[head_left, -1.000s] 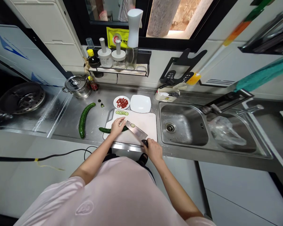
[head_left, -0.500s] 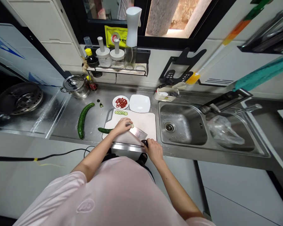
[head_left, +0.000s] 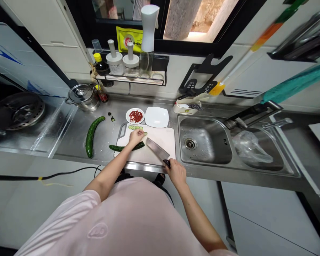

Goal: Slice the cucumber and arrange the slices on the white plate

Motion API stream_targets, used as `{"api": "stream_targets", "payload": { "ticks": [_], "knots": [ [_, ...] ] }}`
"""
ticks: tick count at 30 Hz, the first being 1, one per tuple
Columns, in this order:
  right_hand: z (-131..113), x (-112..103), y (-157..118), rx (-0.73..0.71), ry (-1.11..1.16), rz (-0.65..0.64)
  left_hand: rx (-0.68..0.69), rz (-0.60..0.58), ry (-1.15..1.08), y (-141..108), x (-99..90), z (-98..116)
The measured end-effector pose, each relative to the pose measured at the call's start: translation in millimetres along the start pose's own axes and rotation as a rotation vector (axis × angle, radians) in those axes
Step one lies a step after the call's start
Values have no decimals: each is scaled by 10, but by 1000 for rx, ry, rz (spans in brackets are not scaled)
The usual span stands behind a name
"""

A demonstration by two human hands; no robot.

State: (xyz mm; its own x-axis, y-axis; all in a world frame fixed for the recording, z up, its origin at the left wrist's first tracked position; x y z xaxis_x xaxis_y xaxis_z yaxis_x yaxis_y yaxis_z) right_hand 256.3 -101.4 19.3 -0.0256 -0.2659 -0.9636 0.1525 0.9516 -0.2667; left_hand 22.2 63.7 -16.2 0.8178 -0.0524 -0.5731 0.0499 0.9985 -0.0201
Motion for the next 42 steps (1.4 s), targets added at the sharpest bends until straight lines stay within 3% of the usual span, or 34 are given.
{"api": "stream_targets", "payload": {
  "ticks": [2, 5, 13, 27, 42],
  "knots": [
    [33, 26, 3, 4, 3, 8, -88, 57, 11, 102, -22, -168],
    [53, 49, 8, 6, 15, 10, -101, 74, 45, 243, -13, -268],
    [43, 42, 16, 18, 40, -1, -32, 67, 216, 414, 41, -195],
    [56, 80, -11, 20, 90, 6, 187, 27, 371, 324, 51, -112],
    [54, 94, -35, 30, 99, -17, 157, 7, 403, 379, 108, -164]
  ]
}}
Point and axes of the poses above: each hand's wrist, its own y-axis towards the middle knuckle, its own x-axis out of the palm, z = x × y, the point moved 7 cm from there along y, towards the middle knuckle, and after that the axes turned 8 degrees about x, right-handed, at the moved point
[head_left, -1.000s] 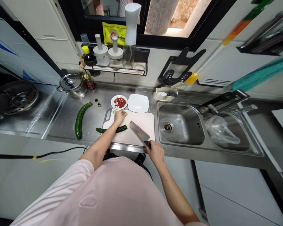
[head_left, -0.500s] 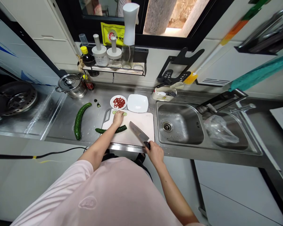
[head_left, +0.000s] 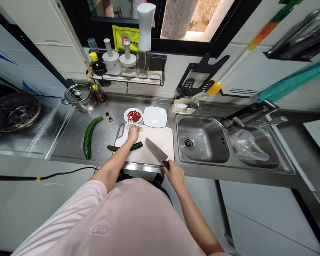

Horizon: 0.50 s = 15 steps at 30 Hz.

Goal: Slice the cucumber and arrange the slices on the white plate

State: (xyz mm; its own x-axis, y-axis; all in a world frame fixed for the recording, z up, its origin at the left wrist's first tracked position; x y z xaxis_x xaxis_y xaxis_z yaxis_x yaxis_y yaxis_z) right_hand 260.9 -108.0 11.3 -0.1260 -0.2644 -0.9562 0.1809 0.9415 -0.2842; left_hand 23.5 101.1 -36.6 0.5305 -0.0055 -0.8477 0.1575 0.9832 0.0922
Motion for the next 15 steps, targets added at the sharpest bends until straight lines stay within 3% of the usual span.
{"api": "stream_targets", "payload": {
  "ticks": [9, 15],
  "knots": [
    [-47, -10, 23, -7, 3, 5, -31, 14, -9, 18, 4, -19],
    [-47, 6, 42, 8, 34, -21, -90, 81, -83, -75, -116, -3]
  ]
}}
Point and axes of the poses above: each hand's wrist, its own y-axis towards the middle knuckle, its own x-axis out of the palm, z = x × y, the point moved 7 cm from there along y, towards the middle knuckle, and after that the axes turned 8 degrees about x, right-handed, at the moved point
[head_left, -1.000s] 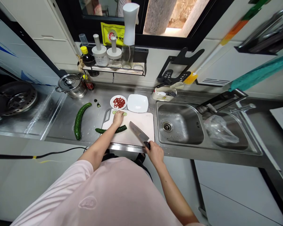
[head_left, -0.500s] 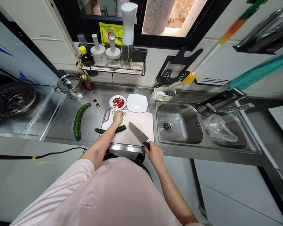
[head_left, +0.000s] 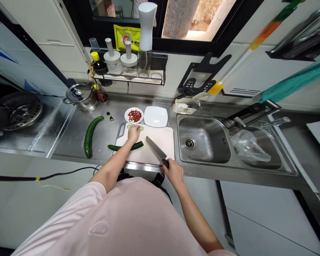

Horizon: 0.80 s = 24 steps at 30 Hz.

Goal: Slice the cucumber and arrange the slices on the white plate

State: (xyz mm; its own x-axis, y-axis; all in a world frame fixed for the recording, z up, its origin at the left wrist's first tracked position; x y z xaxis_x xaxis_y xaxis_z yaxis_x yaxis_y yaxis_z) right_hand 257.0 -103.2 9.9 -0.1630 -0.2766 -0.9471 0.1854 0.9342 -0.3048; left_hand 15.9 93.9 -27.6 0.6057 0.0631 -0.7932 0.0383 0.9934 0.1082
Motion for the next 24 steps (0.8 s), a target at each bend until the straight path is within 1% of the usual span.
{"api": "stream_targets", "payload": {
  "ticks": [3, 4, 9, 12, 15, 18, 21, 24],
  "knots": [
    [3, 12, 12, 0, 20, -3, -30, 1, -1, -148, -70, 2],
    [2, 16, 17, 4, 23, -6, -20, -4, 1, -211, -88, 10],
    [-61, 19, 46, 8, 38, -14, 108, 6, -5, -558, -174, 58],
    [-140, 18, 63, 1, 27, -33, 177, 34, 20, -717, -239, 56],
    [-229, 28, 72, 10, 6, -81, 241, 58, 42, -810, -305, 61],
    [-337, 33, 69, 2, -3, -131, 324, 54, 35, -864, -336, 110],
    [-445, 24, 58, -22, -3, -154, 412, 32, 6, -907, -323, 183],
    [-526, 12, 47, -41, -6, -151, 460, 25, -4, -932, -294, 220]
  ]
}}
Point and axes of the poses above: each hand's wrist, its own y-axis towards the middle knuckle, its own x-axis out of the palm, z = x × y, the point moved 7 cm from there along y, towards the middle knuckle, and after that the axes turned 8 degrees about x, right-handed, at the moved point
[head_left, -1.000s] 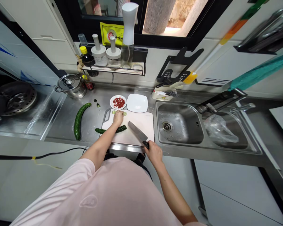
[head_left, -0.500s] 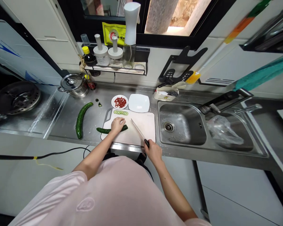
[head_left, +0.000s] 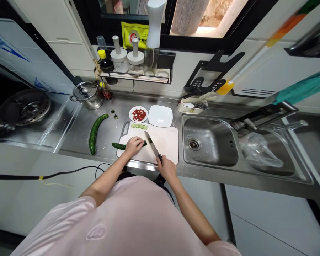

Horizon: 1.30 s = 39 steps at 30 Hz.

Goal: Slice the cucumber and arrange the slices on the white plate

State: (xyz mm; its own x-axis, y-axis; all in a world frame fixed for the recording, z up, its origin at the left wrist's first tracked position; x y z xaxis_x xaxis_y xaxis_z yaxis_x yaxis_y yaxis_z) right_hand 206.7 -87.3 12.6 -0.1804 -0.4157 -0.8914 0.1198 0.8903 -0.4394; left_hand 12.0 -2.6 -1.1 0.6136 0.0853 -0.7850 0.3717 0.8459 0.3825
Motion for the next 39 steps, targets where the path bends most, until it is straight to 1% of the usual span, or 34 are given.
{"api": "stream_targets", "payload": {
  "ticks": [5, 12, 16, 22, 34, 39],
  "knots": [
    [-63, -4, -12, -24, -7, 7, 32, -32, 39, -11, 58, 9],
    [-49, 1, -24, -33, -6, -6, 46, -80, 83, -34, 91, 27],
    [-45, -20, -43, -42, -16, 9, 58, -92, 103, -38, 93, 39],
    [-44, -26, -59, -42, -25, 0, 60, -90, 126, -39, 92, 50],
    [-78, -55, -95, -27, -33, -70, 58, -88, 112, -42, 102, 49],
    [-58, -37, -131, -32, -48, -66, 53, -81, 112, -45, 101, 51]
  ]
}}
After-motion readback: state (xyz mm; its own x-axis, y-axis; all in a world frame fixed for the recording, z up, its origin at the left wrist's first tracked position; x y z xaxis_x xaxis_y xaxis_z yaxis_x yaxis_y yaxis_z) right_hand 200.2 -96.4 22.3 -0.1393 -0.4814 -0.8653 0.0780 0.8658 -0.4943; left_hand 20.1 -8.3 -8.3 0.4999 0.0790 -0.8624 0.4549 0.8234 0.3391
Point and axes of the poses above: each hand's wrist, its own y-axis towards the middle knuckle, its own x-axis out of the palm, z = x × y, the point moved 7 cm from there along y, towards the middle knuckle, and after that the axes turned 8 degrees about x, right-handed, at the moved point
